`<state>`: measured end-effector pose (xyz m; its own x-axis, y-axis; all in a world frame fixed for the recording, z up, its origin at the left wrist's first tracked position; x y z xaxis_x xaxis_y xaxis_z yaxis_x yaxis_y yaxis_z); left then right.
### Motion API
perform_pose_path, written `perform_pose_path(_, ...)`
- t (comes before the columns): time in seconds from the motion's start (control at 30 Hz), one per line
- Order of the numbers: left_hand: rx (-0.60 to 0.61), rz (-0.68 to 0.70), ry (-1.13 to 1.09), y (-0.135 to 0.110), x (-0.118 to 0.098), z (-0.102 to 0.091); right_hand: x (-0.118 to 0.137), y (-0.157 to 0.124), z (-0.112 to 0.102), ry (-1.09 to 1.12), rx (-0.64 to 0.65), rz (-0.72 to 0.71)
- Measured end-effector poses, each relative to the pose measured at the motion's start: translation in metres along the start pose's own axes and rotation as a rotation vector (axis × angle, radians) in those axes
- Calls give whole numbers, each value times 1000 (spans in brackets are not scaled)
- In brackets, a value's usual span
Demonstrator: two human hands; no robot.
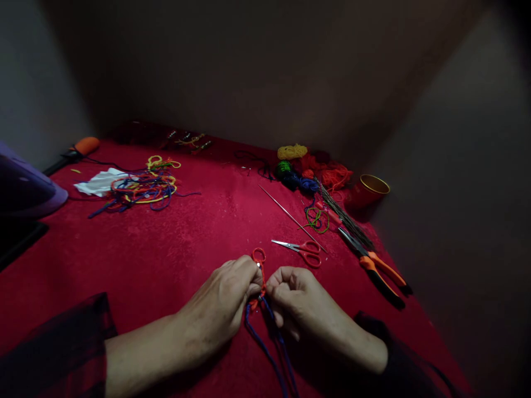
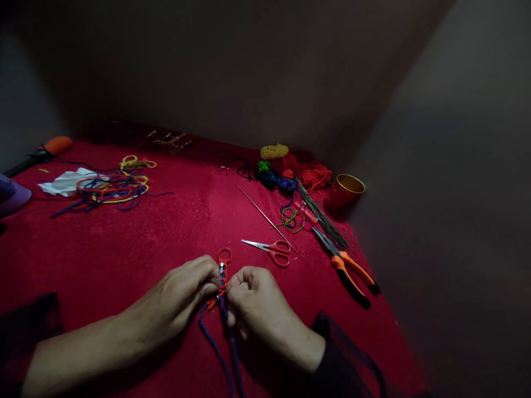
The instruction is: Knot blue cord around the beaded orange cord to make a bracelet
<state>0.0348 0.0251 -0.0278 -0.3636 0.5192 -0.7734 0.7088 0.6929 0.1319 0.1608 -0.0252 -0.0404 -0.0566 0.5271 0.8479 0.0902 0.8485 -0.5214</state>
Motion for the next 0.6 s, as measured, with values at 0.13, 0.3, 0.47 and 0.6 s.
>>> perform_pose_path(0.13,-12,-46,-21,1,-1,-2,-1,-2,2,37,-31,-15)
perform_pose_path(0.3,-37,-71,-33,3,-2,-1,-2,-4,6,32,-125,-128)
perform_pose_path(0.47,-39,-56,-54,3,-1,-2,1,-3,3,-220,-171,-279)
perform_pose_path(0.6,4,-37,-80,2,-2,-4,0,-3,-1,-213,-185,-265)
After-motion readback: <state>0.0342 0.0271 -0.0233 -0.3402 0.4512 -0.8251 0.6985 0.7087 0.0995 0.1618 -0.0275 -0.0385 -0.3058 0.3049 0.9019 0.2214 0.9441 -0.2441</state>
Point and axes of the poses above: each hand's wrist, its own y-axis towards the middle knuckle, its own z-axis out of the palm, x = y × z, the point moved 4 cm from there along y, towards the middle knuckle, and after that the axes turned 7 degrees about -x, right-handed, at the moved point
